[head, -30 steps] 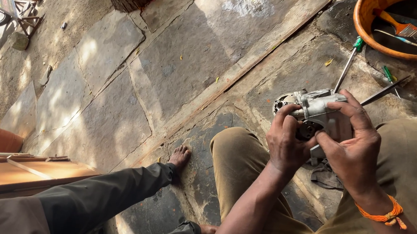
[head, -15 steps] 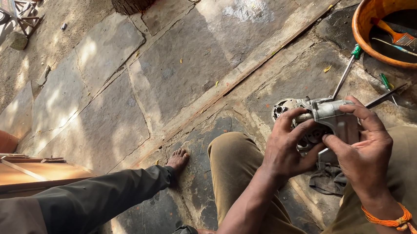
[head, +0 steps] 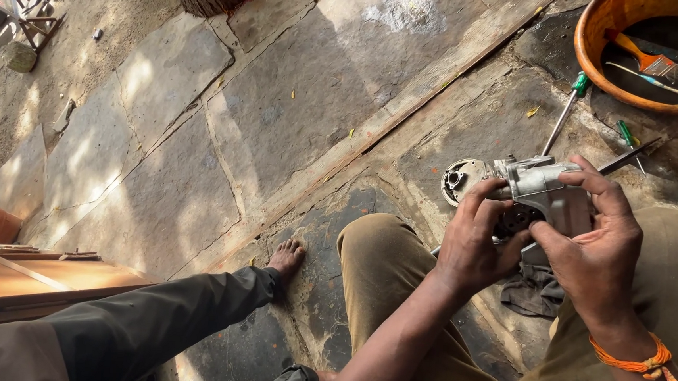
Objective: The recorder is assembling and checking components of a motorcycle cylinder head while seated on the ground.
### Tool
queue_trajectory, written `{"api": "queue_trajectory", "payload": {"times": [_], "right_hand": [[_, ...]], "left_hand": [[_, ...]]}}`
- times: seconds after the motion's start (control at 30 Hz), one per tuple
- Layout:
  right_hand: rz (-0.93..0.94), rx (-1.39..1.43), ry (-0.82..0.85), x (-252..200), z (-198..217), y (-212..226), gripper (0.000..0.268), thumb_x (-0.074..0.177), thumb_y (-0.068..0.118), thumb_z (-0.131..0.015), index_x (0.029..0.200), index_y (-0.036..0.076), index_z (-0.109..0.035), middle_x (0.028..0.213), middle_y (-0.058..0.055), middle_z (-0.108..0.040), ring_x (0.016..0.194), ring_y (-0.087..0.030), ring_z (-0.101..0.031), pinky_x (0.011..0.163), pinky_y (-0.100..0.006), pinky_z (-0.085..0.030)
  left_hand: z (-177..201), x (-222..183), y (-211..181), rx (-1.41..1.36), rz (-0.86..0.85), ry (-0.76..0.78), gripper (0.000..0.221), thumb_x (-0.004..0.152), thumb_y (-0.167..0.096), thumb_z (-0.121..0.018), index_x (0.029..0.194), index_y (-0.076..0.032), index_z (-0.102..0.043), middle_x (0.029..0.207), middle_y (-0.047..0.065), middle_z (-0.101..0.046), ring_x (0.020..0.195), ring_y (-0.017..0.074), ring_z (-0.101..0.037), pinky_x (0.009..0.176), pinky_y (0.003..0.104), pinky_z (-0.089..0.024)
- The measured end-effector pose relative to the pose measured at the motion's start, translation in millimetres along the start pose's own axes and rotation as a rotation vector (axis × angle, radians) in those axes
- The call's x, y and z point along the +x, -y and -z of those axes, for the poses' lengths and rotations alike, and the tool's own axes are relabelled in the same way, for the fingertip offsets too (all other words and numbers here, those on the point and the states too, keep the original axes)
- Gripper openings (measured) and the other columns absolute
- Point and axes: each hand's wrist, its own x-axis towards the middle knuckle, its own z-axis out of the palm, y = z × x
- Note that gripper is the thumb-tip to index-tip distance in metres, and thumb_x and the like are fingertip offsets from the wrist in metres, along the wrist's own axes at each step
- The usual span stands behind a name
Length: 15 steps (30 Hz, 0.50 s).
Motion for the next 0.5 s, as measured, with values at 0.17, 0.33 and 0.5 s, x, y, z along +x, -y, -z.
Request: {"api": "queue_trajectory", "payload": {"times": [0.17,0.33,0.5], "right_hand": [[0.065,0.004,0.024,-2,1,2,0.058,0.077,-0.011,-0.069,0.133,-0.002,-0.052,0.161,-0.026,-0.047,0.133,-0.023,-0.061,0.108,-0.032,-0.056],[0.047,-0.004,0.014,-4,3,1,0.057,0.078,-0.011,-0.069,0.132,-0.003,-0.053,0.162,-0.025,-0.049,0.136,-0.024,-0.061,0.108,-0.033,-0.055],[0.089,-0.049,0.018,-4,5,8,0.056,0.078,-0.010,-0.070,0.131,-0.001,-0.055,0.161,-0.025,-0.049,0.135,-0.026,-0.061,0.110,-0.035,-0.055]], "left_hand": [[-7,-2,0,0.014,0.040,0.002,0.056,0.086,-0.019,-0.082,0.125,0.000,-0.047,0.142,0.024,-0.050,0.124,0.0376,-0.064,0.089,0.043,-0.063],[-13,-3,-1,0.034,0.017,-0.057,0.053,0.084,-0.020,-0.085,0.116,0.000,-0.048,0.139,0.023,-0.052,0.116,0.0369,-0.066,0.084,0.044,-0.061],[-12,0,-7,0.036,-0.045,-0.170,0.050,0.084,-0.023,-0.087,0.109,-0.001,-0.050,0.134,0.023,-0.058,0.107,0.0358,-0.070,0.080,0.042,-0.062]]}}
